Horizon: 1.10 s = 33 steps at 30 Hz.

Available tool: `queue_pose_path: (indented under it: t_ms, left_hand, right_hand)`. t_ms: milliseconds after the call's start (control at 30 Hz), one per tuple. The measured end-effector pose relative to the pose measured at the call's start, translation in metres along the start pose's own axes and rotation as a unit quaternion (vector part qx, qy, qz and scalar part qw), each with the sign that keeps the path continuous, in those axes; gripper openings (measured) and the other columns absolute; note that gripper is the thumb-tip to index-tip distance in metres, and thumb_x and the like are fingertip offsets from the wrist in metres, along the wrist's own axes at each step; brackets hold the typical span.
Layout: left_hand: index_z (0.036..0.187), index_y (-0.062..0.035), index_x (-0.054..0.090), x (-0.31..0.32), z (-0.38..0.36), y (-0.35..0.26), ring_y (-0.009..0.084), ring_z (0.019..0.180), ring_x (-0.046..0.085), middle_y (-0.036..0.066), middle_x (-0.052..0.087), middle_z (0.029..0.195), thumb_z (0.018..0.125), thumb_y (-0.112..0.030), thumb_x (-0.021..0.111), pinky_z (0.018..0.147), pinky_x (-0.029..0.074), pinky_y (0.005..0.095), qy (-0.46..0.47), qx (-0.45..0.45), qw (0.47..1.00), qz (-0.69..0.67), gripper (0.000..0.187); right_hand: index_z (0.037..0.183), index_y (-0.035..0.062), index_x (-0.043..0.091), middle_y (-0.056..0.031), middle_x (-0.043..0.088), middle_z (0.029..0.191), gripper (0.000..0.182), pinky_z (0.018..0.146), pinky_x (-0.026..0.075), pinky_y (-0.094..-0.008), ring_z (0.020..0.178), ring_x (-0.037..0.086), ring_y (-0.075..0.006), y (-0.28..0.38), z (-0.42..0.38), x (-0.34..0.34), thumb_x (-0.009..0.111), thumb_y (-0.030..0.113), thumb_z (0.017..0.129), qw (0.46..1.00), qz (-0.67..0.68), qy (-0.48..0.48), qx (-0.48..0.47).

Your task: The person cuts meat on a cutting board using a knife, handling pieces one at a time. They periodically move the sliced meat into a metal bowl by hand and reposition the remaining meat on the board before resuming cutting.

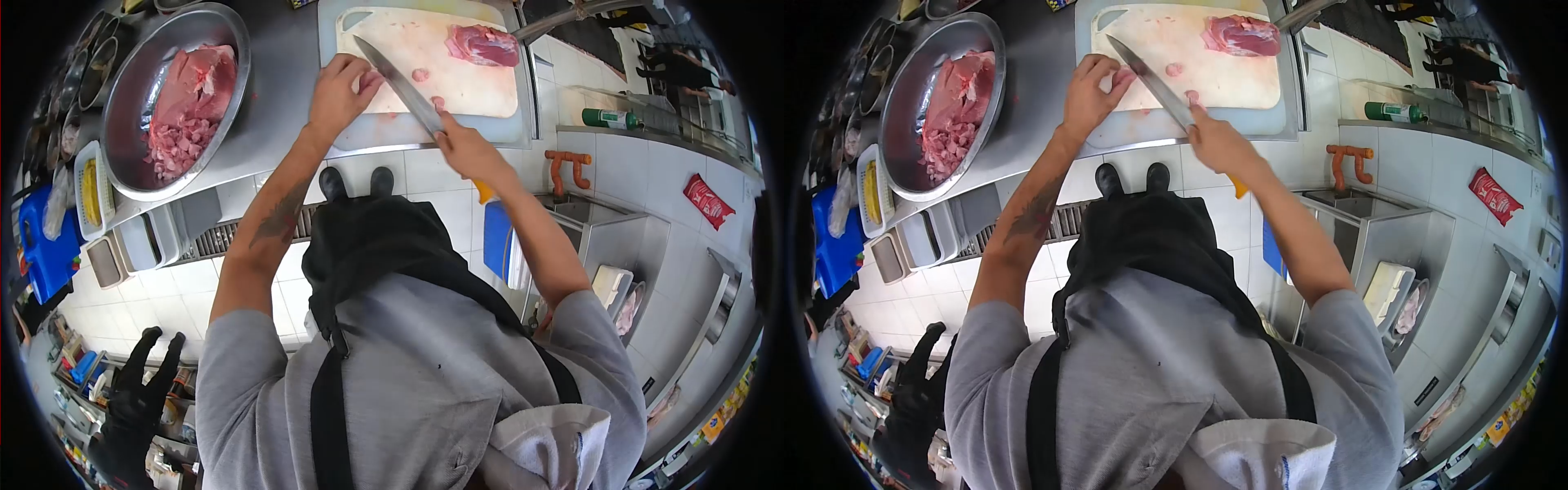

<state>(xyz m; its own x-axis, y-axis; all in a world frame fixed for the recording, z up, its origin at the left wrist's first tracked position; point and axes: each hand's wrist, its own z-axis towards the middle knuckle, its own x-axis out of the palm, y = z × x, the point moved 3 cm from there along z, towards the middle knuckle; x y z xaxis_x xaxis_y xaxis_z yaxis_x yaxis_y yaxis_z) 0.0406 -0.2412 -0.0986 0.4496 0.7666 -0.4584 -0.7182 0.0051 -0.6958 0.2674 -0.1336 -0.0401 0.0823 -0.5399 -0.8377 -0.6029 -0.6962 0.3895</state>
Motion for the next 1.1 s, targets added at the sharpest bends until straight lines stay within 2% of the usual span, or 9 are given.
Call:
queue_pose_path:
  t_ms: [267,367,433,533,600,733,800,933,1100]
  left_hand:
    - [0.085,-0.0093,0.071,-0.001,-0.004,0.003,0.0285,0.085,0.064,0.003,0.067,0.084,0.077,-0.012,0.079,0.08,0.054,0.0411,0.053,0.029,0.997,0.042,0.011]
    - [0.085,-0.0094,0.071,-0.001,0.0,0.008,0.0284,0.084,0.064,0.003,0.067,0.083,0.078,-0.011,0.078,0.081,0.055,0.0405,0.05,0.026,0.998,0.041,0.011]
    - [0.085,-0.0094,0.07,0.002,-0.007,0.006,0.0285,0.085,0.064,0.003,0.067,0.082,0.078,-0.011,0.078,0.082,0.055,0.0405,0.064,0.015,0.998,0.024,0.011]
    - [0.086,-0.0098,0.071,-0.002,-0.003,0.009,0.0288,0.085,0.064,0.004,0.067,0.083,0.078,-0.012,0.078,0.083,0.056,0.0416,0.069,0.022,0.997,0.033,0.011]
    - [0.088,-0.0102,0.072,-0.001,-0.003,0.006,0.0288,0.086,0.065,0.003,0.067,0.082,0.078,-0.012,0.078,0.083,0.055,0.042,0.049,0.031,0.998,0.006,0.011]
    - [0.089,-0.0108,0.073,-0.018,-0.007,-0.003,0.0281,0.086,0.065,0.002,0.068,0.083,0.079,-0.012,0.078,0.083,0.055,0.0414,-0.033,-0.064,0.997,-0.035,0.012]
    - [0.09,-0.0104,0.072,-0.017,-0.01,-0.009,0.0275,0.086,0.064,0.002,0.068,0.084,0.078,-0.012,0.078,0.082,0.055,0.0416,0.044,0.036,0.998,0.013,0.013]
    - [0.088,-0.0101,0.071,-0.007,-0.013,0.0,0.027,0.086,0.064,0.003,0.068,0.085,0.078,-0.011,0.078,0.081,0.054,0.0418,0.061,0.013,0.997,0.048,0.013]
    - [0.09,-0.009,0.072,-0.006,-0.014,0.003,0.0277,0.09,0.066,0.004,0.07,0.09,0.08,-0.01,0.078,0.082,0.055,0.04,0.09,0.014,0.996,0.024,0.012]
  right_hand:
    - [0.126,0.0015,0.047,-0.0343,0.069,0.087,0.025,0.08,0.051,-0.0632,0.088,0.068,-0.0553,0.04,-0.057,-0.068,0.048,0.017,0.107,0.993,-0.092,0.052,0.05]
    - [0.124,0.0003,0.047,-0.0345,0.069,0.087,0.022,0.08,0.051,-0.0636,0.088,0.068,-0.0551,0.026,-0.037,-0.031,0.046,0.014,0.107,0.994,-0.081,0.066,0.02]
    - [0.125,-0.0002,0.051,-0.0323,0.072,0.088,0.026,0.078,0.056,-0.0585,0.083,0.071,-0.0519,0.016,0.016,0.021,0.049,0.014,0.102,0.994,-0.032,-0.064,-0.088]
    - [0.133,-0.0016,0.049,-0.0302,0.072,0.089,0.034,0.079,0.057,-0.0548,0.084,0.072,-0.0479,0.045,0.059,0.009,0.049,0.016,0.103,0.996,-0.071,-0.037,-0.046]
    - [0.129,-0.0024,0.049,-0.0293,0.073,0.089,0.033,0.078,0.056,-0.0559,0.084,0.073,-0.0459,0.044,0.053,-0.015,0.047,0.02,0.105,0.99,0.101,0.087,0.038]
    - [0.12,-0.0017,0.049,-0.0308,0.073,0.091,0.027,0.076,0.053,-0.0623,0.084,0.072,-0.049,0.018,0.028,-0.017,0.047,0.02,0.105,0.998,0.031,-0.045,-0.013]
    - [0.124,-0.0003,0.047,-0.0312,0.072,0.088,0.028,0.075,0.054,-0.0611,0.081,0.071,-0.0499,0.027,0.006,-0.03,0.048,0.021,0.106,1.0,-0.027,-0.012,-0.007]
    - [0.127,0.0007,0.047,-0.0351,0.069,0.086,0.028,0.079,0.052,-0.0631,0.083,0.067,-0.0569,0.034,-0.05,-0.063,0.048,0.021,0.107,0.987,-0.131,0.088,0.013]
    - [0.125,0.0031,0.048,-0.0362,0.069,0.086,0.026,0.08,0.052,-0.064,0.084,0.068,-0.0557,0.032,0.038,0.022,0.047,0.022,0.108,0.997,-0.013,-0.031,-0.065]
